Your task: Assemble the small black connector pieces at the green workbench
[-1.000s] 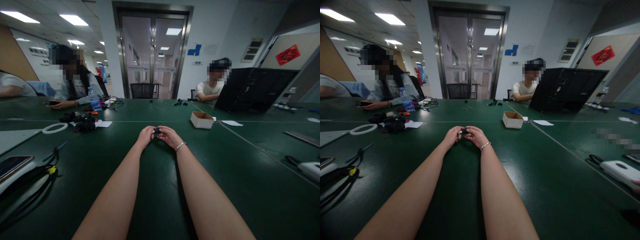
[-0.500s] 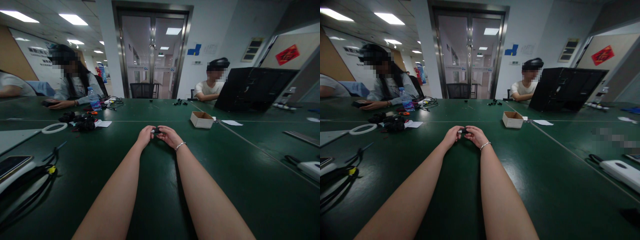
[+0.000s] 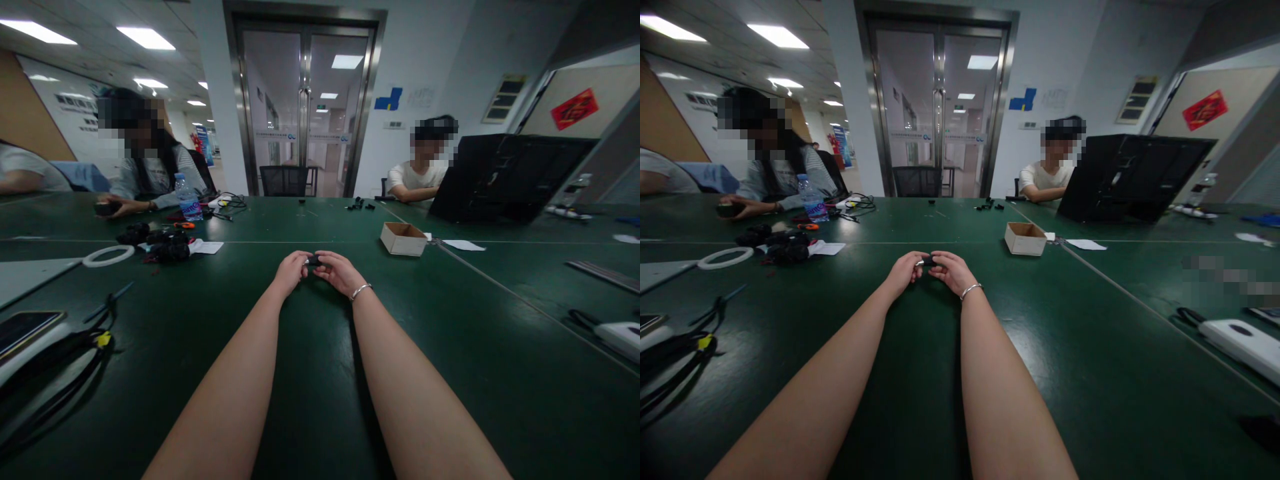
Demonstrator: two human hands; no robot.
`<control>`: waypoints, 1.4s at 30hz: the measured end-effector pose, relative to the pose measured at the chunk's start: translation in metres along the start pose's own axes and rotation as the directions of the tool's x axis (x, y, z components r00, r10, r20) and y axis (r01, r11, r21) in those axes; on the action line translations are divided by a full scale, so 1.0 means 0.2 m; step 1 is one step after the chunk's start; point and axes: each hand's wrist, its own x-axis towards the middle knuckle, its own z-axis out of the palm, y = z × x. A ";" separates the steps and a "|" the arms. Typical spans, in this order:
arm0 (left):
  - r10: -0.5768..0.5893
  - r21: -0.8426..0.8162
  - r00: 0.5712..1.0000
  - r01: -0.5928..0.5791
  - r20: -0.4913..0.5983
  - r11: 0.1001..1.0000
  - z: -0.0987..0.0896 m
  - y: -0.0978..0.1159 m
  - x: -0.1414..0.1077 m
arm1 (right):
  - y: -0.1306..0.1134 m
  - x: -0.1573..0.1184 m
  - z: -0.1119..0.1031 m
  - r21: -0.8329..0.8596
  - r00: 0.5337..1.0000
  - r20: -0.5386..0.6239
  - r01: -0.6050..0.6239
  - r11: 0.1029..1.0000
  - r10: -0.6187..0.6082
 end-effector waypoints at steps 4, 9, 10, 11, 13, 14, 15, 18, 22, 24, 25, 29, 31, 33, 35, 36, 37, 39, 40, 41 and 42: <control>0.000 -0.009 1.000 0.000 -0.009 1.000 0.00 0.00 0.00 | 0.00 0.00 0.00 0.000 1.000 0.005 0.000 1.000 0.000; -0.008 -0.016 1.000 0.008 -0.004 1.000 0.00 0.00 0.00 | -0.01 -0.01 0.01 -0.009 1.000 -0.006 -0.004 1.000 0.004; -0.006 -0.011 1.000 0.006 -0.003 1.000 0.00 0.00 0.00 | -0.01 -0.01 0.01 -0.010 1.000 -0.006 -0.006 1.000 0.006; -0.002 -0.007 1.000 0.002 0.001 1.000 0.00 0.00 0.00 | -0.01 -0.01 0.01 -0.010 1.000 -0.006 -0.008 1.000 0.008; 0.005 -0.008 1.000 -0.005 0.010 1.000 0.00 0.00 0.00 | -0.01 -0.01 0.02 -0.011 1.000 -0.012 -0.010 1.000 0.010; 0.006 -0.010 1.000 -0.006 0.008 1.000 0.00 -0.01 0.01 | -0.01 -0.01 0.02 -0.009 1.000 -0.016 -0.009 1.000 0.009; 0.006 -0.012 1.000 -0.006 0.001 1.000 -0.01 -0.01 0.01 | -0.01 -0.01 0.02 -0.007 1.000 -0.019 -0.006 1.000 0.006; 0.000 -0.010 1.000 0.000 -0.014 1.000 -0.01 -0.02 0.01 | -0.01 -0.01 0.01 -0.006 1.000 -0.011 0.000 1.000 0.000; 0.016 -0.016 1.000 -0.017 -0.014 1.000 0.00 -0.01 0.01 | 0.00 0.00 0.01 -0.008 1.000 -0.001 -0.002 1.000 0.002; 0.005 -0.022 1.000 -0.006 -0.026 1.000 0.00 -0.01 0.01 | 0.00 0.00 0.00 -0.009 1.000 0.000 -0.001 1.000 0.001; -0.003 -0.024 1.000 0.002 -0.030 1.000 0.01 0.00 0.00 | 0.00 0.00 0.00 -0.011 1.000 0.003 0.000 1.000 0.000; 0.009 -0.036 1.000 -0.010 -0.024 0.999 0.01 0.01 0.00 | 0.00 0.00 -0.01 -0.023 1.000 0.016 0.001 1.000 -0.001; 0.018 -0.065 0.999 -0.021 -0.044 0.998 0.00 0.01 0.00 | 0.00 0.00 0.00 -0.028 1.000 0.019 -0.002 1.000 0.002; 0.014 -0.119 0.997 -0.023 -0.076 0.993 -0.01 0.00 0.01 | 0.00 0.00 0.00 -0.029 0.999 0.048 -0.004 1.000 0.006; 0.003 -0.171 0.995 -0.020 -0.098 0.985 -0.03 -0.01 0.02 | 0.00 -0.01 0.00 -0.029 0.996 0.089 -0.002 1.000 0.004; 0.002 -0.188 0.995 -0.021 -0.100 0.982 -0.04 -0.01 0.02 | 0.00 -0.01 0.00 -0.033 0.994 0.105 0.001 0.999 0.003; 0.007 -0.198 0.995 -0.028 -0.102 0.980 -0.04 -0.02 0.02 | 0.01 -0.01 0.00 -0.045 0.993 0.115 0.003 0.999 0.002; 0.034 -0.200 0.994 -0.053 -0.101 0.978 -0.05 -0.03 0.03 | 0.01 0.00 0.01 -0.084 0.992 0.122 0.007 0.996 0.003; 0.048 -0.196 0.994 -0.067 -0.099 0.978 -0.05 -0.04 0.03 | 0.02 0.00 0.01 -0.110 0.992 0.123 0.009 0.994 0.005; 0.060 -0.188 0.993 -0.077 -0.097 0.979 -0.05 -0.05 0.03 | 0.02 0.00 0.01 -0.137 0.993 0.121 0.010 0.990 0.006; 0.064 -0.177 0.993 -0.080 -0.096 0.981 -0.05 -0.06 0.03 | 0.03 0.00 0.02 -0.165 0.993 0.118 0.012 0.986 0.007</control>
